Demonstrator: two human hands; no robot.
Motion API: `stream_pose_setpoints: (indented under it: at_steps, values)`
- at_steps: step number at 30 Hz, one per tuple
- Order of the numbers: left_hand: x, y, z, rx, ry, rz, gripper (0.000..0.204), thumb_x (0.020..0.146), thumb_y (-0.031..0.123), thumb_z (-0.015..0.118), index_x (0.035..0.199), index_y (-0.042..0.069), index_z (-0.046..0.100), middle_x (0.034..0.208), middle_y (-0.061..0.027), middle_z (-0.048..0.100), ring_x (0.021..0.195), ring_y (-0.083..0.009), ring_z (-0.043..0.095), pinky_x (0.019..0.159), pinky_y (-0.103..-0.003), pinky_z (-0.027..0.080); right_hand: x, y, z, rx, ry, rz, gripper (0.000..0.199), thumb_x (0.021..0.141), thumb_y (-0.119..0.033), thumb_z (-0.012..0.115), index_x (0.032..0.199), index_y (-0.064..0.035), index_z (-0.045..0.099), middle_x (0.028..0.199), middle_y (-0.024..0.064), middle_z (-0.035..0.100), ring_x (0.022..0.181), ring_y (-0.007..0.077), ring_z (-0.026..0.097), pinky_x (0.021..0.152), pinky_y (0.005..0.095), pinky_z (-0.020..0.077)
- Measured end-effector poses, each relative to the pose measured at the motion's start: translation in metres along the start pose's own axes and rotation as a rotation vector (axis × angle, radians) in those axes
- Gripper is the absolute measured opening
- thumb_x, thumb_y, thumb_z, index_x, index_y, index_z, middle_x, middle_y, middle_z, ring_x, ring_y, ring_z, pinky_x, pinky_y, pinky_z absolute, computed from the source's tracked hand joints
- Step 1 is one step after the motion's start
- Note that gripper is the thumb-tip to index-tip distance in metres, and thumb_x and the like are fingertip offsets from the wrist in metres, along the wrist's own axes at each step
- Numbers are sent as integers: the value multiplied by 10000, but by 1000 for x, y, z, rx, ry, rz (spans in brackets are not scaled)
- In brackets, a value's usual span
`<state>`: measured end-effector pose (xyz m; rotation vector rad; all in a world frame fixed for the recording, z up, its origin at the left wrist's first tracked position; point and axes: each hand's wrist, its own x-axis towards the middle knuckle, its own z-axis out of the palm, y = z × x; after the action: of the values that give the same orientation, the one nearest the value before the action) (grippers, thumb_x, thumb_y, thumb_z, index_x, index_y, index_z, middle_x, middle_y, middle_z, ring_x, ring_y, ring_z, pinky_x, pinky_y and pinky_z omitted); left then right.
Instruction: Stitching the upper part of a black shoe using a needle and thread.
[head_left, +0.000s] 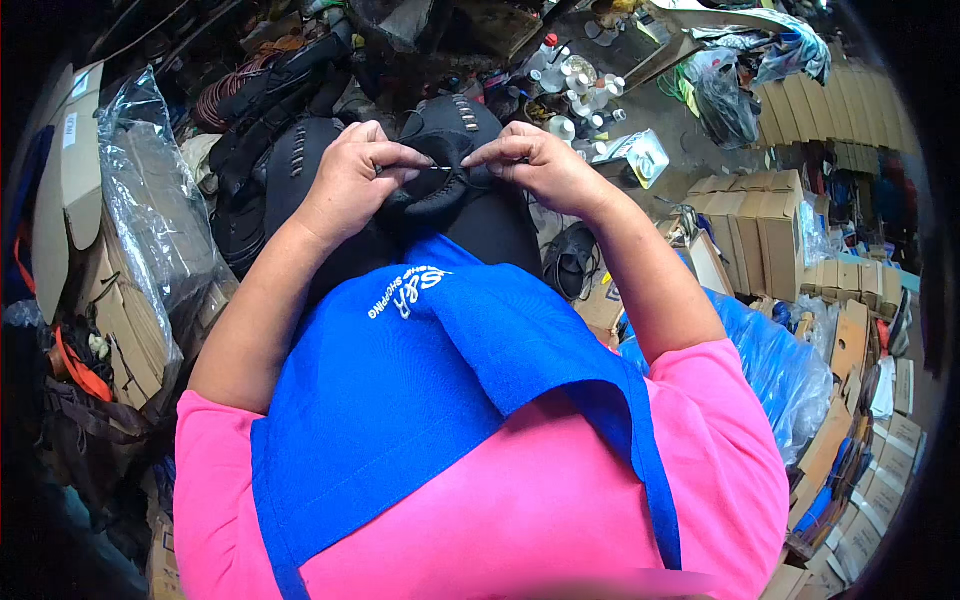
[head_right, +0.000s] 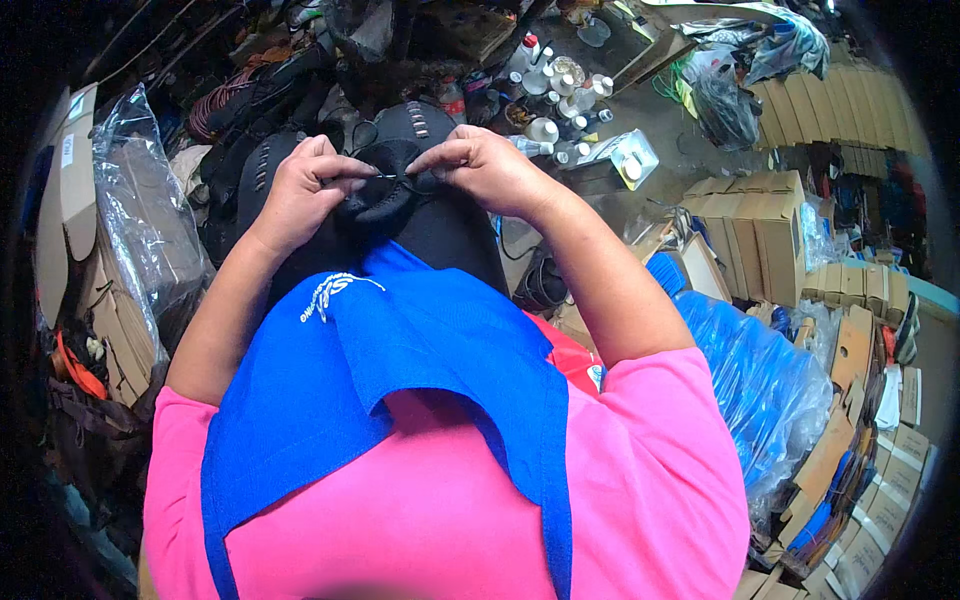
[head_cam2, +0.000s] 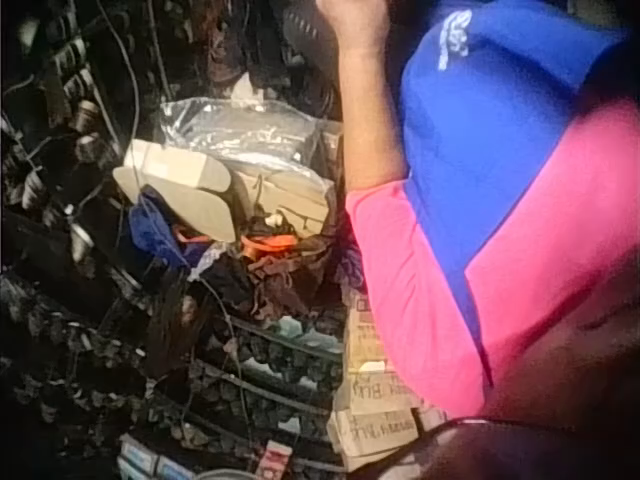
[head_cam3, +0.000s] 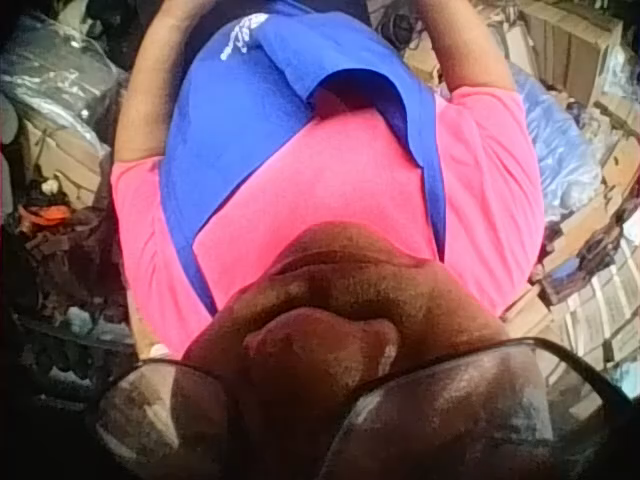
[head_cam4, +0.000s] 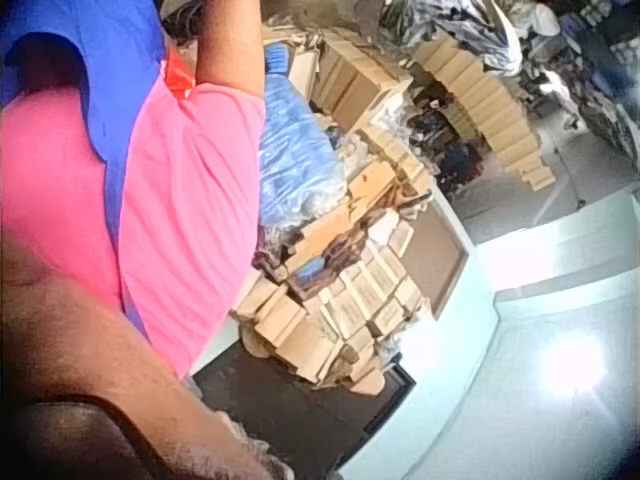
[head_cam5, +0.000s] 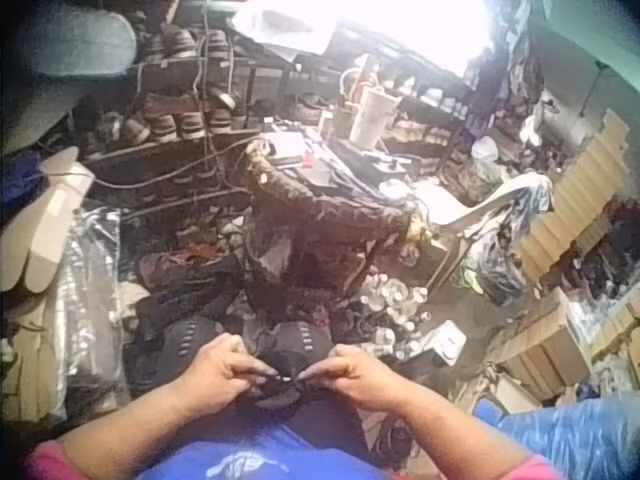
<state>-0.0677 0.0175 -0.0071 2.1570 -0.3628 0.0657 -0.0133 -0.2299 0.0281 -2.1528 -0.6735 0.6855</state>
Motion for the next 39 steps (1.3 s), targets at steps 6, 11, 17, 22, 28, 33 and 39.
stream_pose_setpoints:
  at_steps: [6,11,17,22,28,33,39]
  values:
    - [2,-1,-1,-26,-4,18,218,697,49,719,886,155,736,719,-33,492,773,-201,481,714,-305,414,0,0,-2,3,-3,-31,250,820,-97,631,1025,-210,719,872,69,550,856,197,551,793,303,445]
    - [3,-1,1,-13,-12,40,229,695,18,702,896,126,733,697,-33,465,756,-192,457,703,-293,389,1,0,-3,-3,-15,-43,260,817,-94,629,1037,-205,716,866,69,550,857,193,550,792,301,444]
    - [13,-8,6,-159,-107,-18,208,707,13,706,888,111,731,712,-25,487,732,-165,493,676,-276,411,3,12,-2,142,-92,5,308,811,-80,626,1087,-194,702,856,64,565,867,170,548,807,296,441]
    - [24,-1,-4,-138,-217,62,228,717,0,696,928,84,720,756,-26,526,740,-147,524,696,-267,433,5,6,-3,178,-125,-24,312,809,-84,636,1103,-170,694,886,56,579,875,163,552,806,291,443]
    - [7,15,-11,-204,-228,-200,274,748,-3,661,1014,57,693,797,-29,563,768,-128,548,719,-266,446,-4,-4,4,215,22,85,290,805,-105,678,1093,-133,693,739,-21,576,712,77,521,669,237,446]
    - [4,0,8,-500,-144,-258,253,768,21,662,1020,9,669,841,-5,594,753,-84,529,706,-243,450,2,7,12,447,-18,132,289,797,-106,695,1086,-101,687,738,-28,594,677,39,494,622,211,424]
    - [12,3,20,-537,-159,-331,163,781,29,676,938,20,634,856,18,615,732,-56,527,686,-218,443,11,2,19,406,57,65,182,778,-123,721,945,-62,685,749,-13,617,687,54,525,619,229,438]
